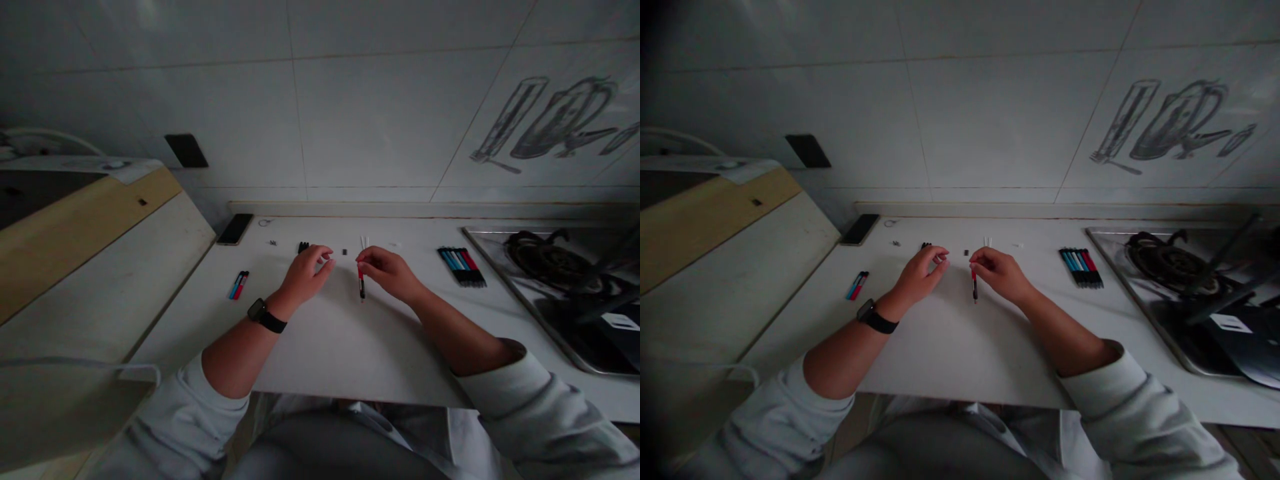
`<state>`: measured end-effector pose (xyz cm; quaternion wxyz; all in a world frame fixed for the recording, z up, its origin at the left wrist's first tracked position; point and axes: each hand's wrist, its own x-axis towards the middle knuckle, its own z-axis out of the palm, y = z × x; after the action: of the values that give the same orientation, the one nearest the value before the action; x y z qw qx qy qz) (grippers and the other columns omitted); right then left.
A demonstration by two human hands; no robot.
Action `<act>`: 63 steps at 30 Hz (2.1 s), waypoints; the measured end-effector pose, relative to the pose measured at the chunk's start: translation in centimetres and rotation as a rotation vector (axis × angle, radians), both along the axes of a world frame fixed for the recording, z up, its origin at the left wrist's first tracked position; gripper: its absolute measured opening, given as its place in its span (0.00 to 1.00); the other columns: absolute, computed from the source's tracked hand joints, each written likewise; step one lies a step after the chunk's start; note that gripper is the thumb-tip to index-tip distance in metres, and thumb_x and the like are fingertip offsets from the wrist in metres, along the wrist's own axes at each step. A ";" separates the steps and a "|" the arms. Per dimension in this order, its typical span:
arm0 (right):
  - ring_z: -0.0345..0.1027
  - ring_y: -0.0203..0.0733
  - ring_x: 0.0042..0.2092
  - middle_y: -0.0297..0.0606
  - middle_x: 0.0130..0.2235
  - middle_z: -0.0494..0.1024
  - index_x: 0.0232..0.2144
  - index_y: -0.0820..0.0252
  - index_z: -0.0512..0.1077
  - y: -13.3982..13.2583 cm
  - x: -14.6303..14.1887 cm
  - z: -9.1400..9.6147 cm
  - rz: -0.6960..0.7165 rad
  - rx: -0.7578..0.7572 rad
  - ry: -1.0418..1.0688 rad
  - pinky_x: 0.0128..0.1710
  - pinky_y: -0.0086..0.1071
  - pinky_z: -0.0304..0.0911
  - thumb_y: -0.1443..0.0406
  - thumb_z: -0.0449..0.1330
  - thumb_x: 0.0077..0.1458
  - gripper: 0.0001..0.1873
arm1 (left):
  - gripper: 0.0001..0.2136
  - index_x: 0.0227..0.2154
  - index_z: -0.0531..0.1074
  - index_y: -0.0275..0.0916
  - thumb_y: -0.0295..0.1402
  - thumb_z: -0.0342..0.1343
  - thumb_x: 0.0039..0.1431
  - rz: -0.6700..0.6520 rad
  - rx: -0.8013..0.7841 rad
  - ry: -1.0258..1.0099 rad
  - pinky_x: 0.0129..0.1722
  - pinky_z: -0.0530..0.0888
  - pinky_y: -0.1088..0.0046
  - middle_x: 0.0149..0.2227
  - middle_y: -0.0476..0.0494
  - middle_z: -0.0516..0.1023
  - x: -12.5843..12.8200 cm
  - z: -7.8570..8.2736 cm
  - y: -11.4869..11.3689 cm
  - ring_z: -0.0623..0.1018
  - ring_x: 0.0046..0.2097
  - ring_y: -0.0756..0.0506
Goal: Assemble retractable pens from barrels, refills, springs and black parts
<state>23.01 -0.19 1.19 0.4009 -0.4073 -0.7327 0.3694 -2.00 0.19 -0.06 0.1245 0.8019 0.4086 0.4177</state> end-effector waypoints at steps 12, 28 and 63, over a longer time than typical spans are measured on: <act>0.72 0.40 0.34 0.37 0.33 0.82 0.35 0.56 0.80 -0.1 0.5 0.2 -0.066 -0.038 -0.834 0.33 0.30 0.57 0.61 0.63 0.60 0.07 | 0.16 0.53 0.71 0.40 0.30 0.60 0.64 0.269 0.037 0.128 0.53 0.74 0.62 0.49 0.38 0.77 -3.0 -0.2 2.2 0.77 0.48 0.42; 0.74 0.41 0.36 0.40 0.38 0.84 0.40 0.56 0.80 -0.2 0.3 0.7 -0.112 0.041 -0.840 0.33 0.31 0.58 0.56 0.60 0.65 0.12 | 0.19 0.57 0.78 0.46 0.32 0.57 0.63 0.790 -0.167 0.534 0.64 0.59 0.46 0.66 0.34 0.66 -10.4 -2.5 5.7 0.65 0.63 0.30; 0.73 0.40 0.37 0.39 0.40 0.84 0.40 0.56 0.79 0.0 0.3 -0.7 -0.105 0.160 -0.705 0.37 0.30 0.60 0.61 0.56 0.66 0.12 | 0.14 0.49 0.81 0.45 0.32 0.58 0.62 0.749 -0.203 0.492 0.51 0.69 0.50 0.51 0.33 0.73 -10.4 -1.8 5.6 0.70 0.54 0.30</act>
<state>23.34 -0.18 0.49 0.1730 -0.5138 -0.8307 0.1268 -12.39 5.83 -1.81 -0.0579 0.6580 0.7266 0.1889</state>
